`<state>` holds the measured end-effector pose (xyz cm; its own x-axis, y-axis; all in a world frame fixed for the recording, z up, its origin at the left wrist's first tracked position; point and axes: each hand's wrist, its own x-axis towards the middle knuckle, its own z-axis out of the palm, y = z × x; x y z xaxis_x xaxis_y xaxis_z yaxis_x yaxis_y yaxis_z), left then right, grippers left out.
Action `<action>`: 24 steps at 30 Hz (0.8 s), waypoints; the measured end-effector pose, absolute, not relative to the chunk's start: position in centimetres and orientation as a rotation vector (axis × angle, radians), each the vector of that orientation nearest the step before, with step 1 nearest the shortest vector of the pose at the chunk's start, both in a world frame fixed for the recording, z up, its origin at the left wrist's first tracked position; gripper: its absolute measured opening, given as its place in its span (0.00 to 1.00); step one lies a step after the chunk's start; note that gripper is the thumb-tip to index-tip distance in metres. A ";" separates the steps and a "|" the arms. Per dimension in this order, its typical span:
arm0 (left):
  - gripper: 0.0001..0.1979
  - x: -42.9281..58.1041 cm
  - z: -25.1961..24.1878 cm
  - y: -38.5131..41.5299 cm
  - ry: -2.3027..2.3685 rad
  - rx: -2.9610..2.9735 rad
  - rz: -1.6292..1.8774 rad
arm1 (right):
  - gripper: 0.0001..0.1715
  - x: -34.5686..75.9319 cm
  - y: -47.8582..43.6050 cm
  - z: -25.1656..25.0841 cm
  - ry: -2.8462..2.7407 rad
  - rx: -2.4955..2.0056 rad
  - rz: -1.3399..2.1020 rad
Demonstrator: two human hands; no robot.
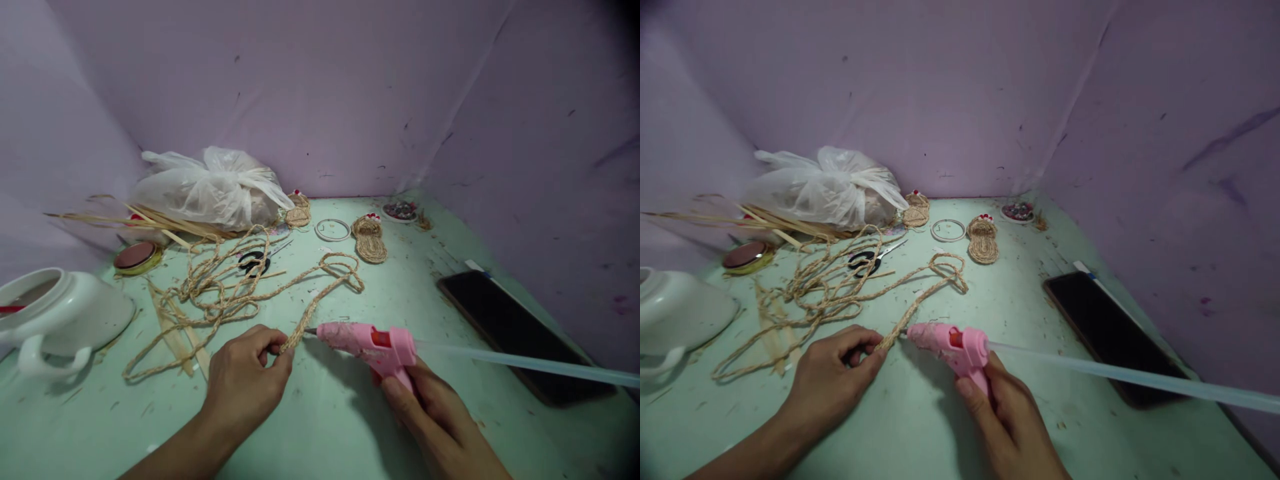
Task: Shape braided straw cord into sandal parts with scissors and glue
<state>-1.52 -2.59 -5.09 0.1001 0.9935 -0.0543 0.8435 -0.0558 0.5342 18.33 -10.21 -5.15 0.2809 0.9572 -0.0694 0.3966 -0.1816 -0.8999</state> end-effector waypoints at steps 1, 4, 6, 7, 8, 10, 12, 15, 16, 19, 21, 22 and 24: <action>0.08 -1.5 -5.1 -2.6 1.791 1.954 0.466 | 0.24 18.4 -10.3 -5.2 -1.248 -1.729 0.864; 0.08 -1.5 -5.1 -2.6 1.792 1.955 0.472 | 0.24 18.4 -10.4 -5.5 -1.259 -1.746 0.850; 0.08 -1.5 -5.0 -2.7 1.792 1.955 0.474 | 0.24 18.5 -10.6 -5.8 -1.245 -1.775 0.830; 0.08 -1.5 -4.9 -2.7 1.791 1.956 0.473 | 0.24 18.5 -10.7 -5.9 -1.240 -1.785 0.825; 0.08 -1.5 -4.9 -2.7 1.789 1.959 0.471 | 0.23 18.6 -10.8 -6.1 -1.237 -1.792 0.827; 0.08 -1.4 -4.9 -2.6 1.790 1.964 0.468 | 0.22 18.7 -11.0 -6.3 -1.239 -1.805 0.841; 0.08 -1.4 -4.9 -2.6 1.793 1.966 0.470 | 0.20 18.8 -11.1 -6.6 -1.236 -1.822 0.856; 0.08 -1.4 -5.0 -2.6 1.785 1.964 0.487 | 0.19 18.9 -11.2 -6.8 -1.222 -1.834 0.850; 0.08 -1.5 -5.0 -2.6 1.781 1.964 0.490 | 0.19 18.9 -11.2 -6.9 -1.220 -1.835 0.844; 0.08 -1.6 -5.2 -2.7 1.763 1.961 0.487 | 0.20 18.9 -11.2 -7.1 -1.233 -1.834 0.832; 0.08 -1.7 -5.3 -2.6 1.743 1.948 0.483 | 0.21 18.8 -11.2 -7.2 -1.245 -1.826 0.819; 0.08 -1.7 -5.3 -2.6 1.733 1.939 0.486 | 0.22 18.8 -11.2 -7.3 -1.248 -1.820 0.809; 0.07 -1.7 -5.4 -2.5 1.717 1.925 0.498 | 0.22 18.7 -11.1 -7.4 -1.252 -1.811 0.786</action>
